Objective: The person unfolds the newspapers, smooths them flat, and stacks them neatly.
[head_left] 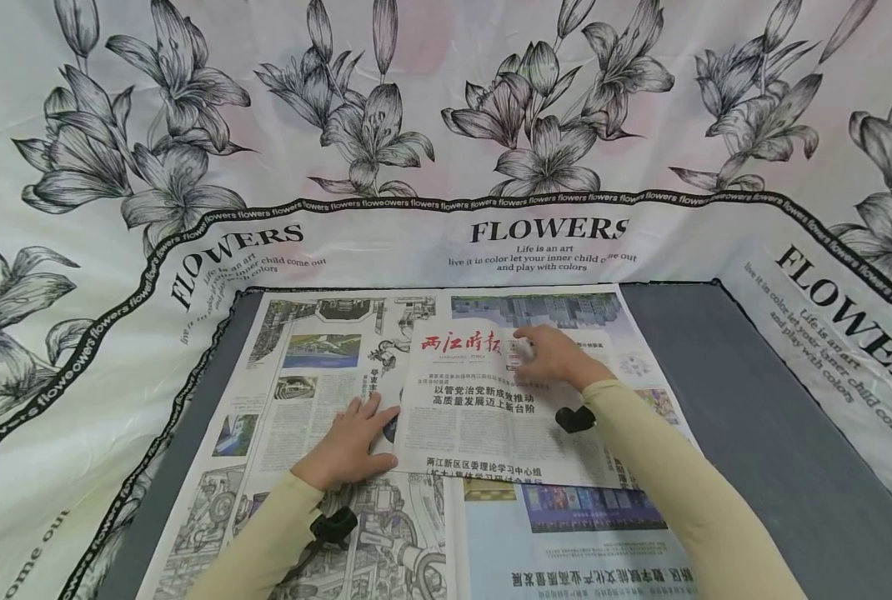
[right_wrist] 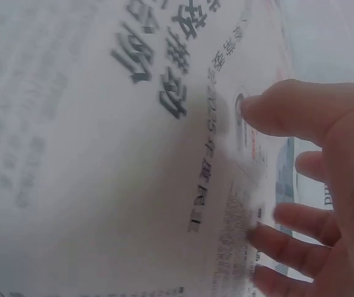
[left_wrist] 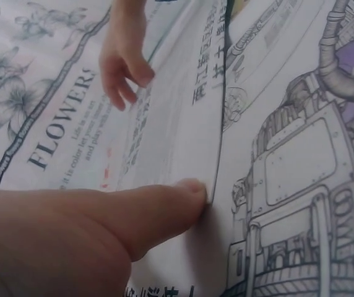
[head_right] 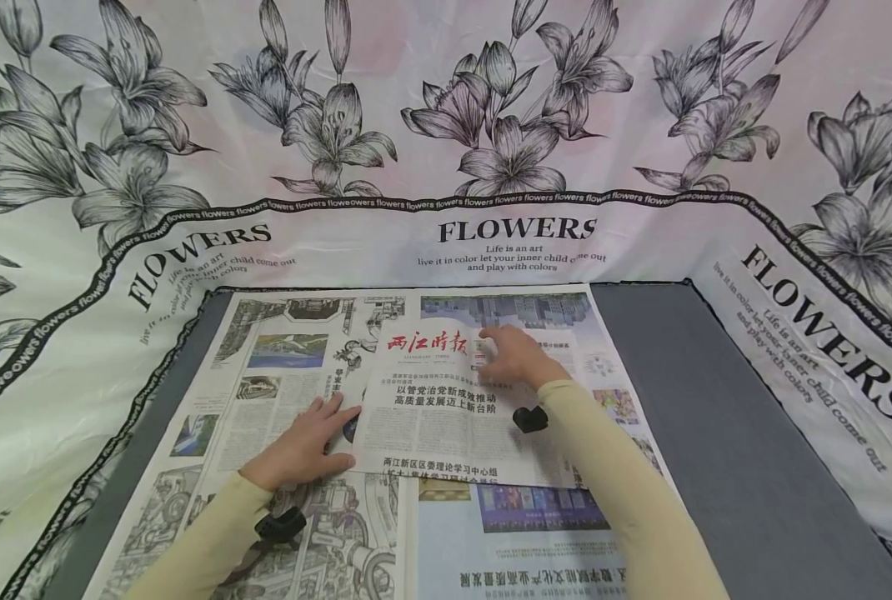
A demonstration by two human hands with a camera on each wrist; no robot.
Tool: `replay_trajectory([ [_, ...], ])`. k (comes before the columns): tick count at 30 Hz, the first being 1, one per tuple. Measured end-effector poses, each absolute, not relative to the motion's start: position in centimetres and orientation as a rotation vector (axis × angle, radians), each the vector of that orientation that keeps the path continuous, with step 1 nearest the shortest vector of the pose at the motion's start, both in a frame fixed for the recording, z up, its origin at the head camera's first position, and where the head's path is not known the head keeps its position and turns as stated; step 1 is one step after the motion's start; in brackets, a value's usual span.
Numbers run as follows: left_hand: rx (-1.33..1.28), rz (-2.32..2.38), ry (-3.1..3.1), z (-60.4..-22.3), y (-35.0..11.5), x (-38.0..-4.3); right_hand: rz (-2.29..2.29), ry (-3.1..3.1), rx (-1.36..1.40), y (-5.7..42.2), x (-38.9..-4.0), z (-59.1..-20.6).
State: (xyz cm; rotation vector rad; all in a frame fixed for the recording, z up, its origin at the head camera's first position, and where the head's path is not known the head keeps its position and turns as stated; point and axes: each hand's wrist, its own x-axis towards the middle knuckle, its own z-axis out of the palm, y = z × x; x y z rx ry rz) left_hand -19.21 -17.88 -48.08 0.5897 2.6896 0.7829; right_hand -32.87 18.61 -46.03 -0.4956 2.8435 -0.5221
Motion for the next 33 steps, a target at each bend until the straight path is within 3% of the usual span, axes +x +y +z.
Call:
replay_trajectory([
  [33,0.518,0.801,2.723,-48.2,-17.5,-19.3,-0.388,2.929,-0.387,21.3,-33.3,-46.1],
])
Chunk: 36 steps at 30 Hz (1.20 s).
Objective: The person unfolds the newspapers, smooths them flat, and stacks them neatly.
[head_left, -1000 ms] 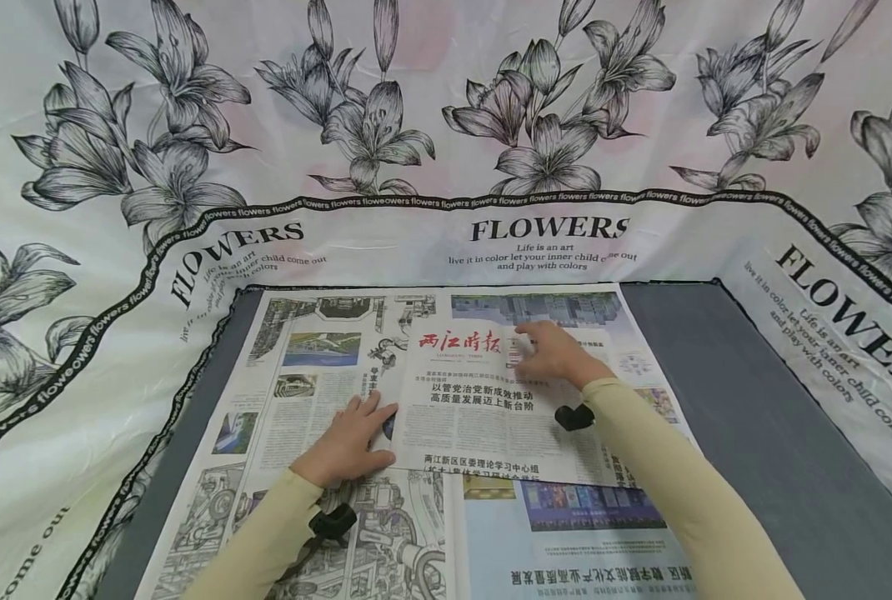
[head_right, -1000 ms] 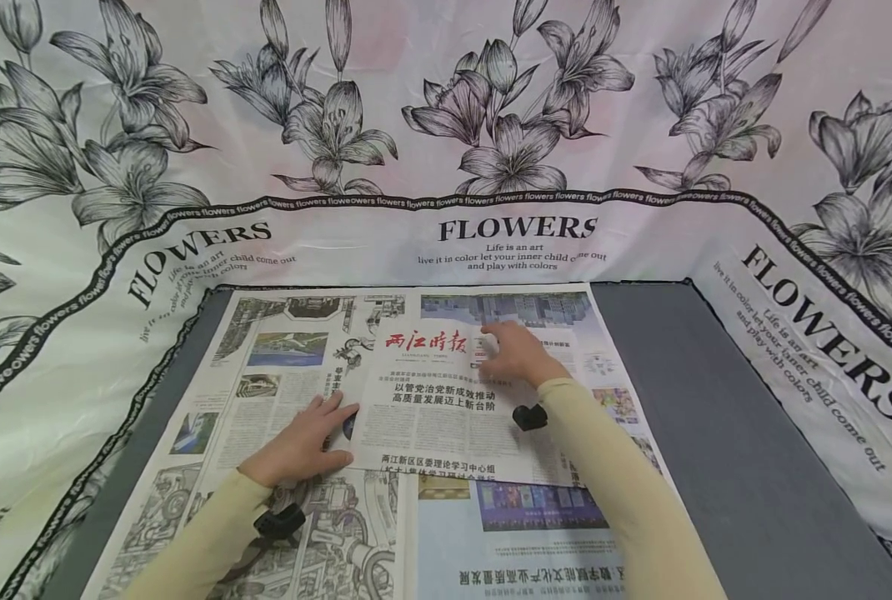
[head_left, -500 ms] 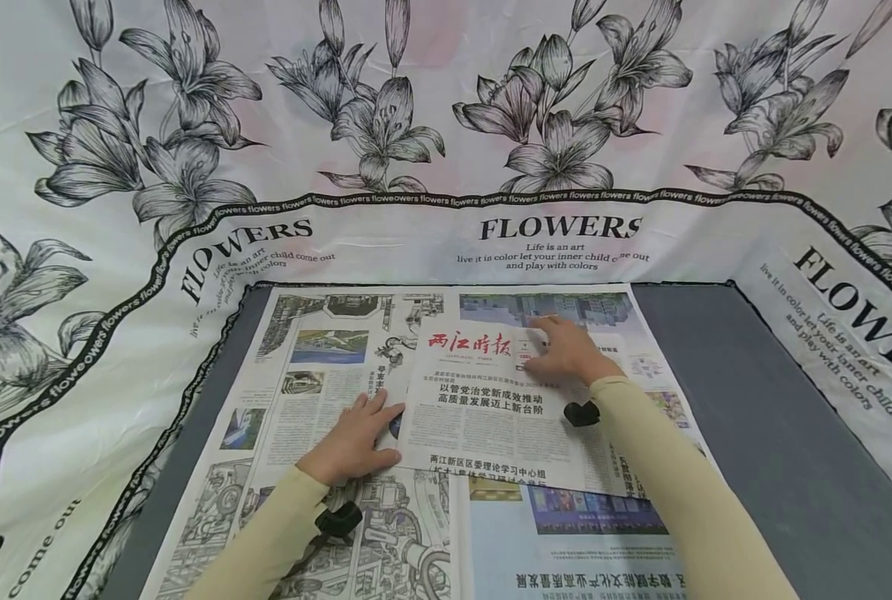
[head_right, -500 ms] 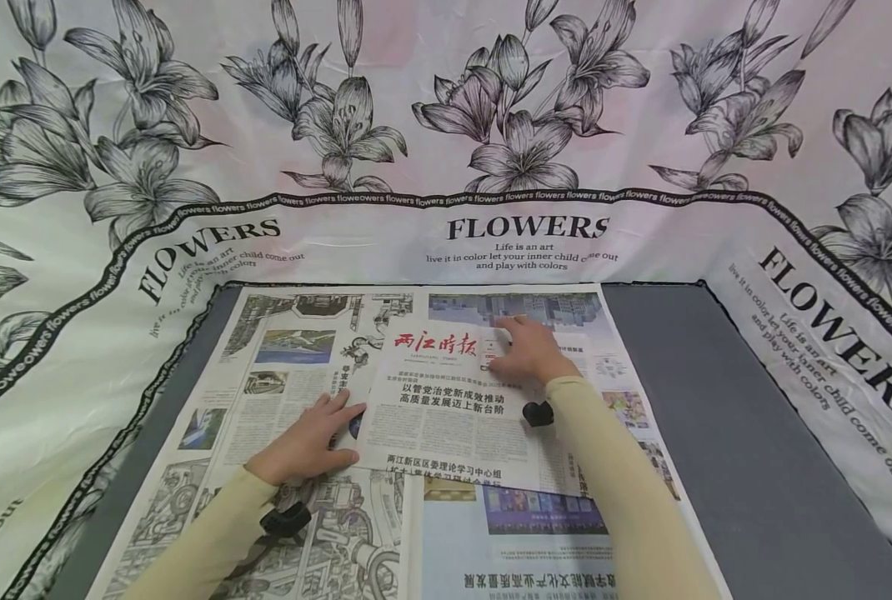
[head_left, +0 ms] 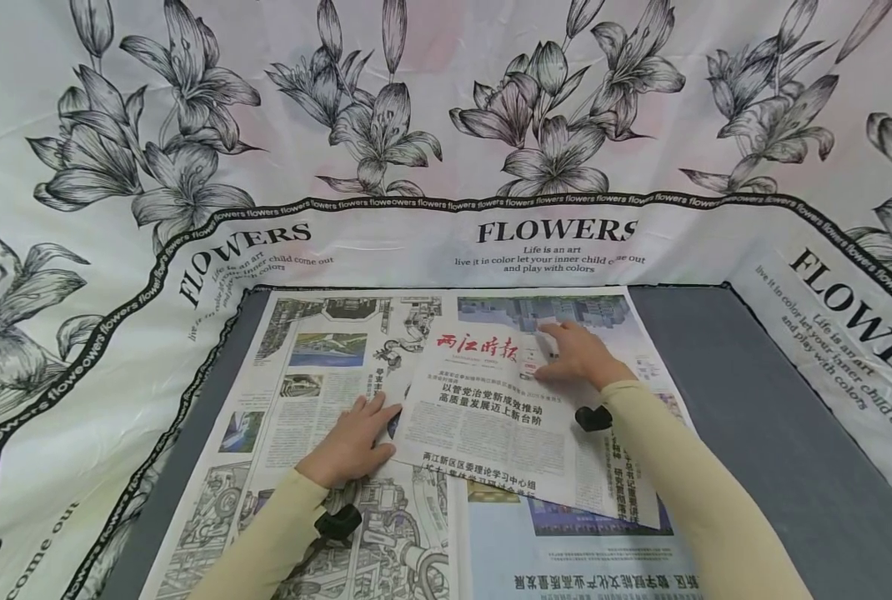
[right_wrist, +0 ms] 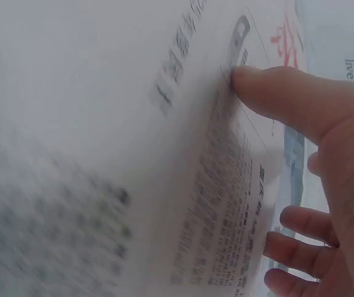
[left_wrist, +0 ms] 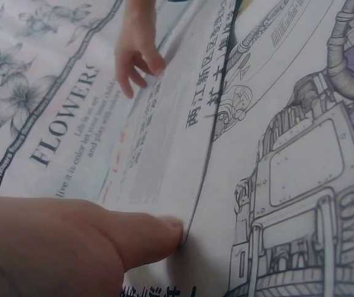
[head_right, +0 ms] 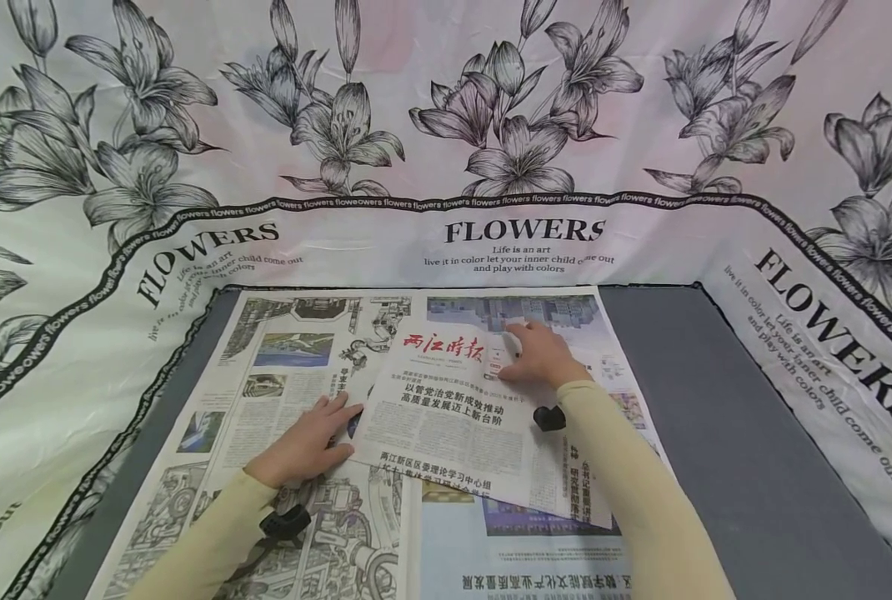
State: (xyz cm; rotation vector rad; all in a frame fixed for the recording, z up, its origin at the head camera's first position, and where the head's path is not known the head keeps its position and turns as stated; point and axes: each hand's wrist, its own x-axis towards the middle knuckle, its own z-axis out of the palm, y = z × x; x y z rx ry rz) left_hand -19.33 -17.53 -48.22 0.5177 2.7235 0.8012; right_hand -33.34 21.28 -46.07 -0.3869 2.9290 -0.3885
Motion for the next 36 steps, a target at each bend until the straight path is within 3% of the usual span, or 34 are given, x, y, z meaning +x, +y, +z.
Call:
replay_trajectory([
  [21,0.498,0.824,2.792,-48.8,-17.2,-19.6,-0.321,2.809,-0.047,26.6,-27.2,-45.1],
  [36,0.477,0.727,2.84,-48.4,-16.2,-19.3,-1.277,2.438,0.171,23.9,-21.5,-46.6],
])
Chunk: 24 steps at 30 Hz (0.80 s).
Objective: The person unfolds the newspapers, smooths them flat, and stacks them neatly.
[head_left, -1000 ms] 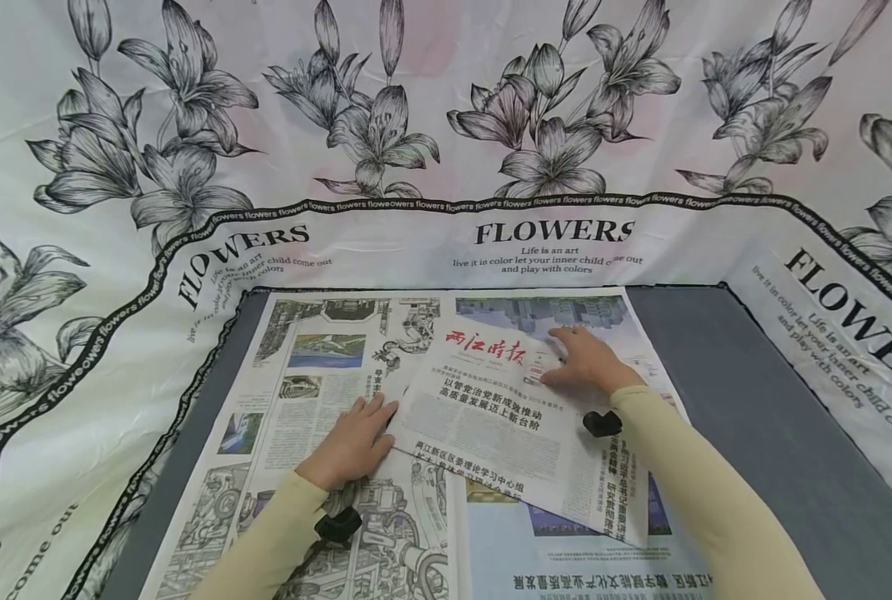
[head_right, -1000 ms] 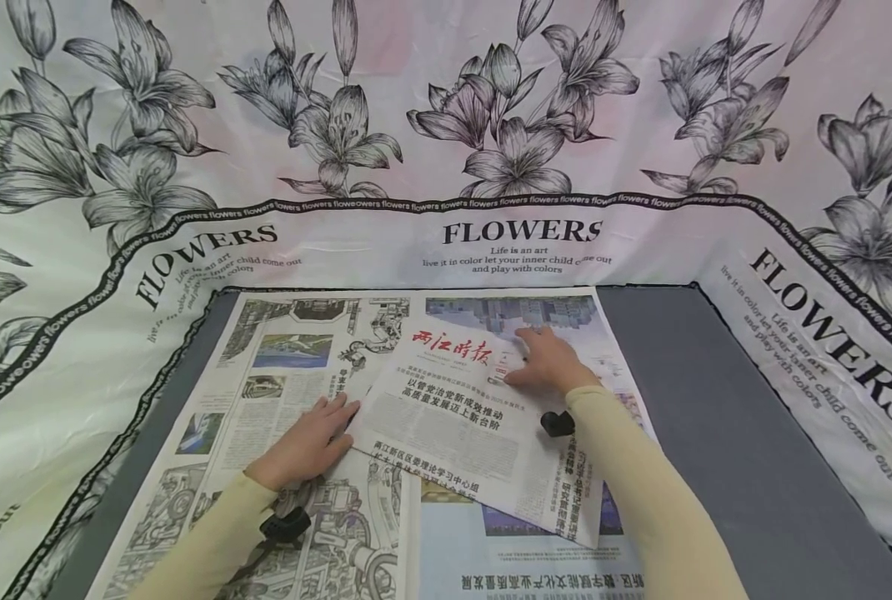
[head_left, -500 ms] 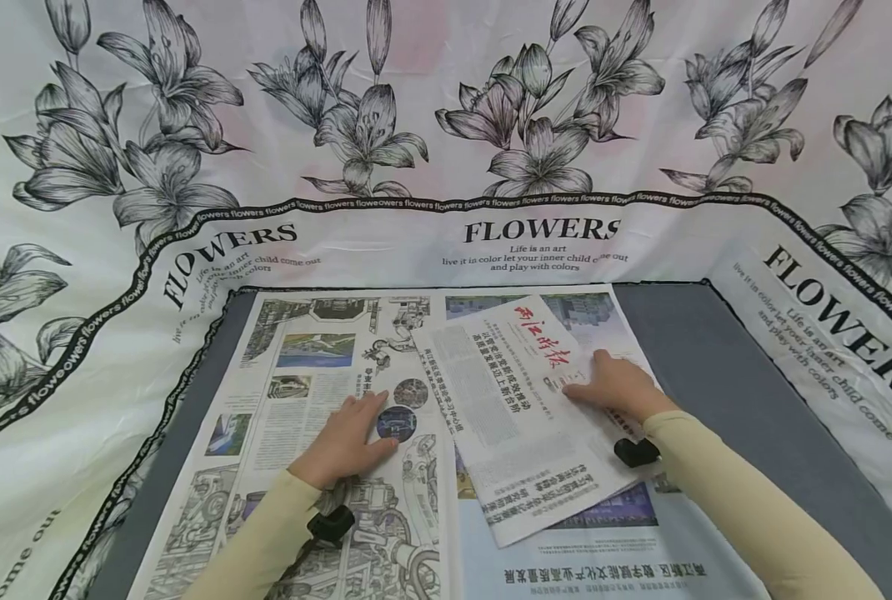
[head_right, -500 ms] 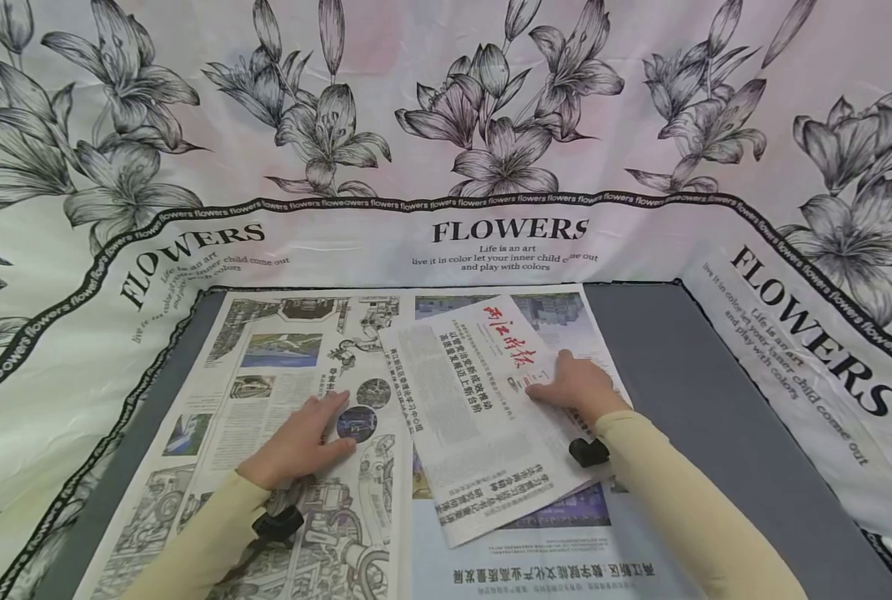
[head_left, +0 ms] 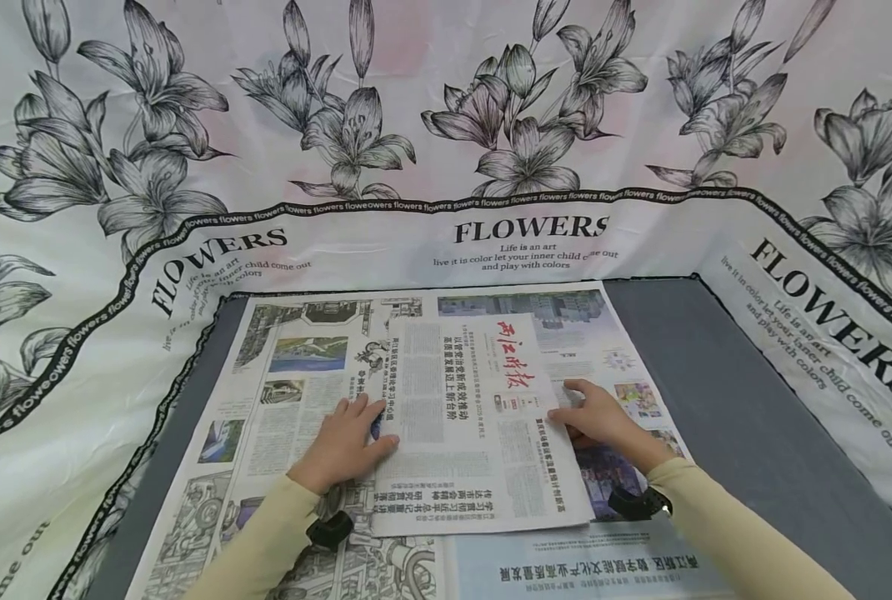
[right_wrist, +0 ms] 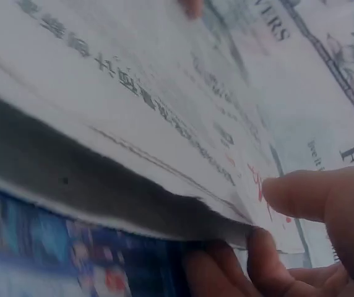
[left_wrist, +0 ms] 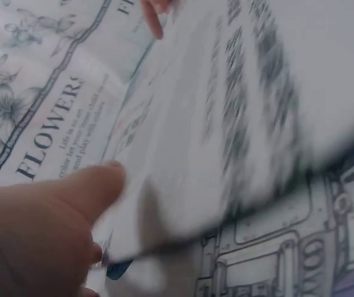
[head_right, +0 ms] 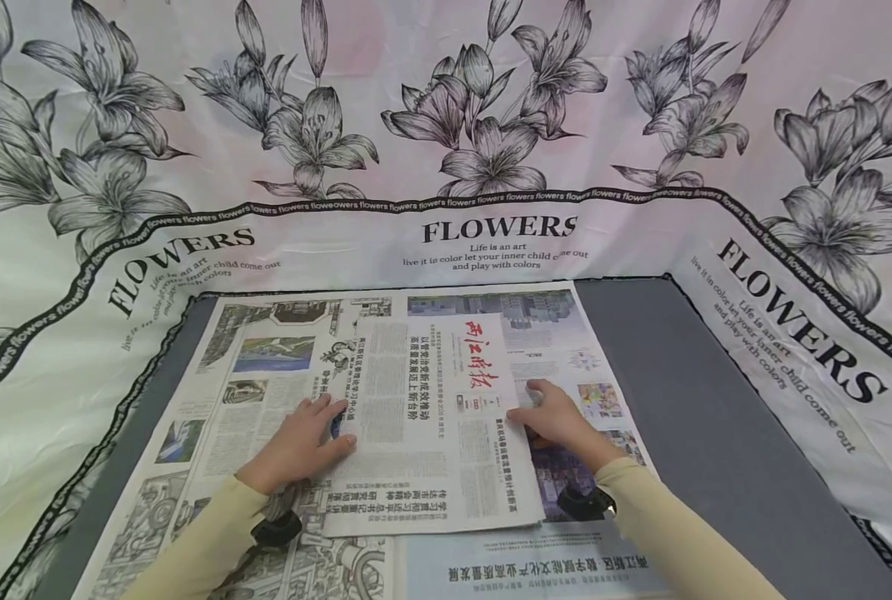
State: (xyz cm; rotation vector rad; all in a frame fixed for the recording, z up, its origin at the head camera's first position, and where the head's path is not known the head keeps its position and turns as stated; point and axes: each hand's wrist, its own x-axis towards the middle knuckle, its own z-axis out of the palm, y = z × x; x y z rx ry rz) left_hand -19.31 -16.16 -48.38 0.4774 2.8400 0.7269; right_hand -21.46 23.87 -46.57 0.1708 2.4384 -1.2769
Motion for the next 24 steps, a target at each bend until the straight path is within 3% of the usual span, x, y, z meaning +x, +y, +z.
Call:
replay_trajectory([
  [9,0.485,0.639,2.918,-49.1,-15.9,-19.0,-1.843,2.121,0.257,22.0,-19.4,-47.1],
  [24,0.487,0.643,2.91,-48.6,-15.8,-19.0,-2.075,1.839,0.263,21.2,-17.6,-49.0],
])
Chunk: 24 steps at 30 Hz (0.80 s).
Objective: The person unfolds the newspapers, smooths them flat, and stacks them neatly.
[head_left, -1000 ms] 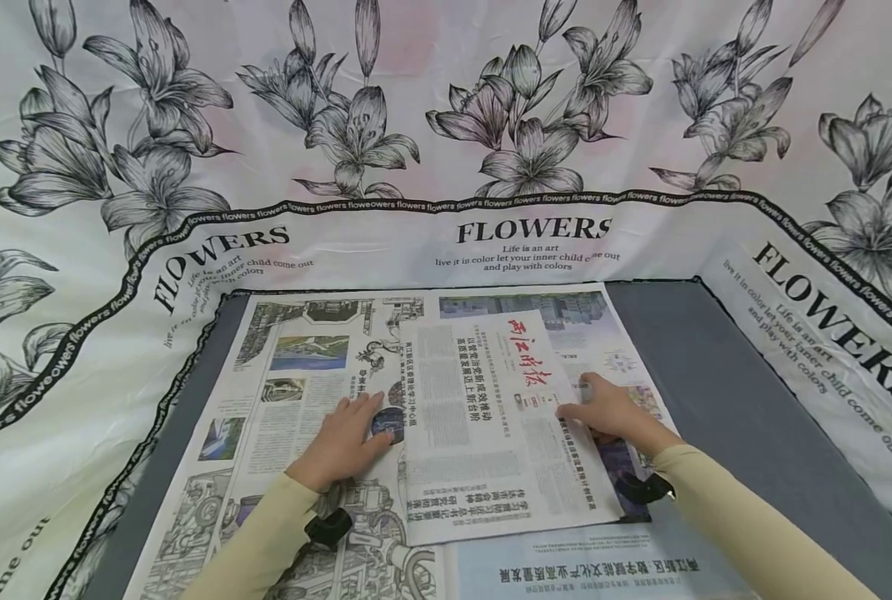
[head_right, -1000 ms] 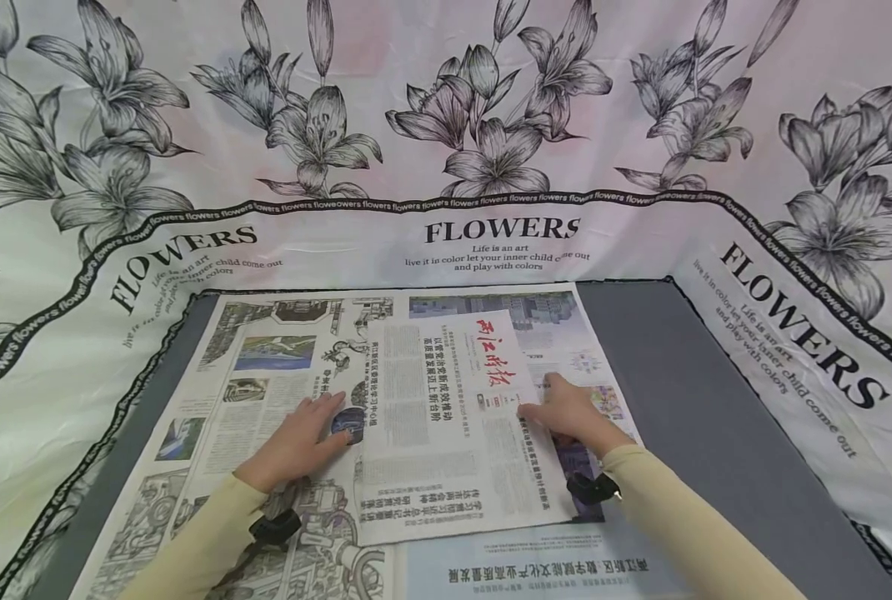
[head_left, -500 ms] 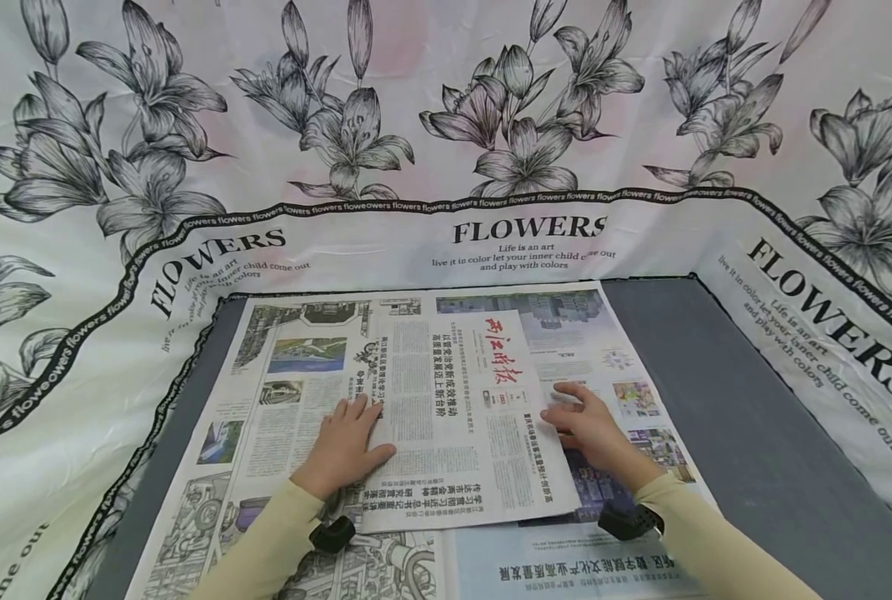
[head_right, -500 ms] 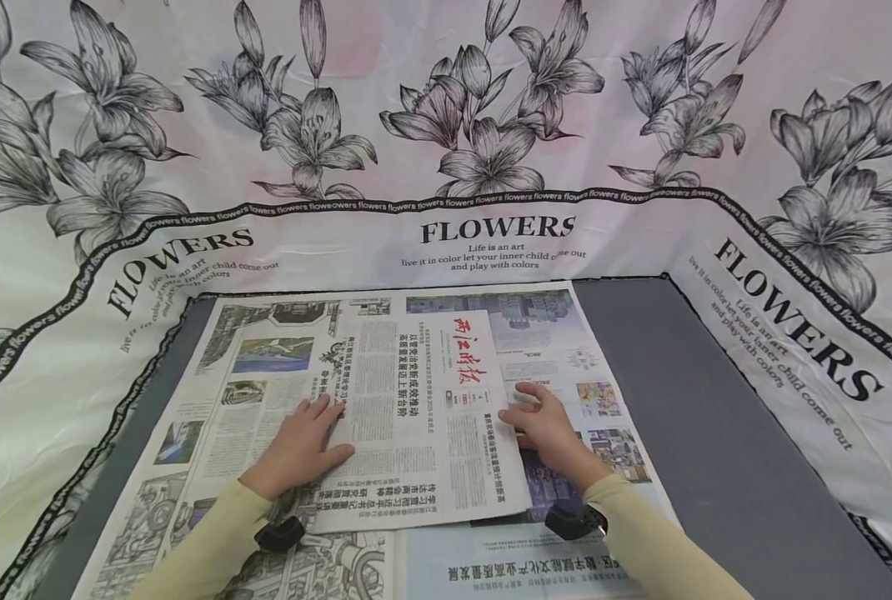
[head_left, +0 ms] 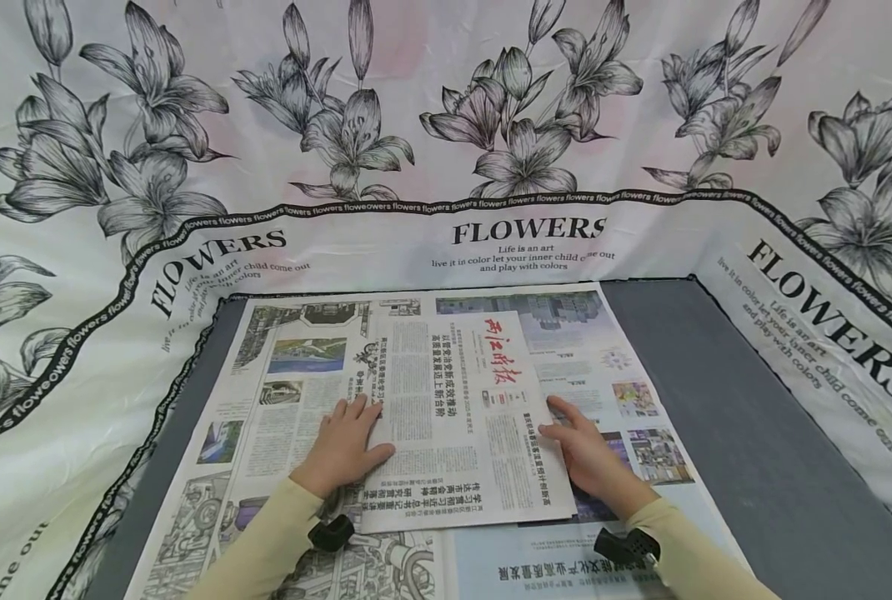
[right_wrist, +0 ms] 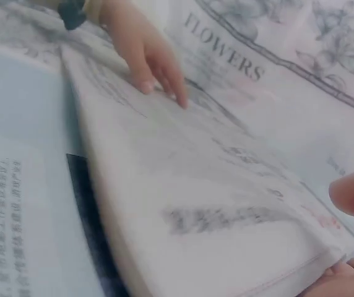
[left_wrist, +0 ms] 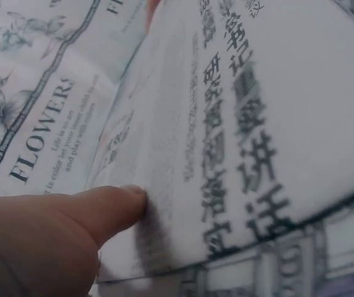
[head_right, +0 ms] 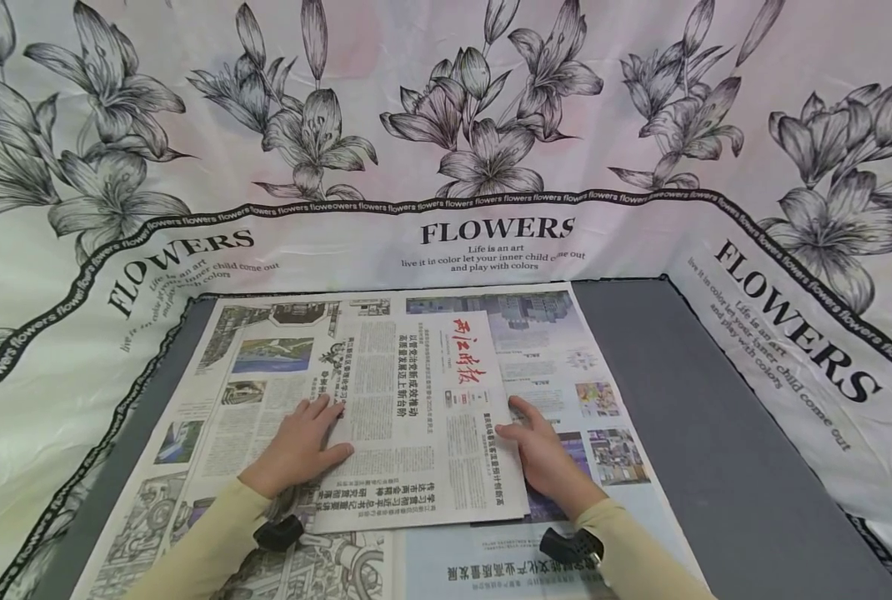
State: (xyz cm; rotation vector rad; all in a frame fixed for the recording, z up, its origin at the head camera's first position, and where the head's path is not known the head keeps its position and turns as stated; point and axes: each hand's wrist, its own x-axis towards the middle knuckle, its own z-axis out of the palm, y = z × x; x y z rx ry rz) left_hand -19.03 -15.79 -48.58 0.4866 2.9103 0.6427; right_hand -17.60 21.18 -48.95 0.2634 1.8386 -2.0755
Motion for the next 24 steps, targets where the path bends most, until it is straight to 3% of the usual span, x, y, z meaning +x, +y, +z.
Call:
replay_trajectory([
  [7,0.467,0.566,2.897,-46.8,-12.1,-19.4,-2.111,1.77,0.208,21.6,-17.7,-49.5],
  [13,0.758,0.433,2.815,-44.6,-4.1,-18.4,-2.161,1.69,0.153,22.1,-17.4,-49.8],
  [18,0.919,0.392,2.744,-44.6,0.9,-17.1,-2.167,1.65,0.066,22.1,-17.3,-49.9],
  [24,0.977,0.416,2.682,-45.6,3.5,-15.9,-2.183,1.643,0.077,22.3,-17.2,-49.6],
])
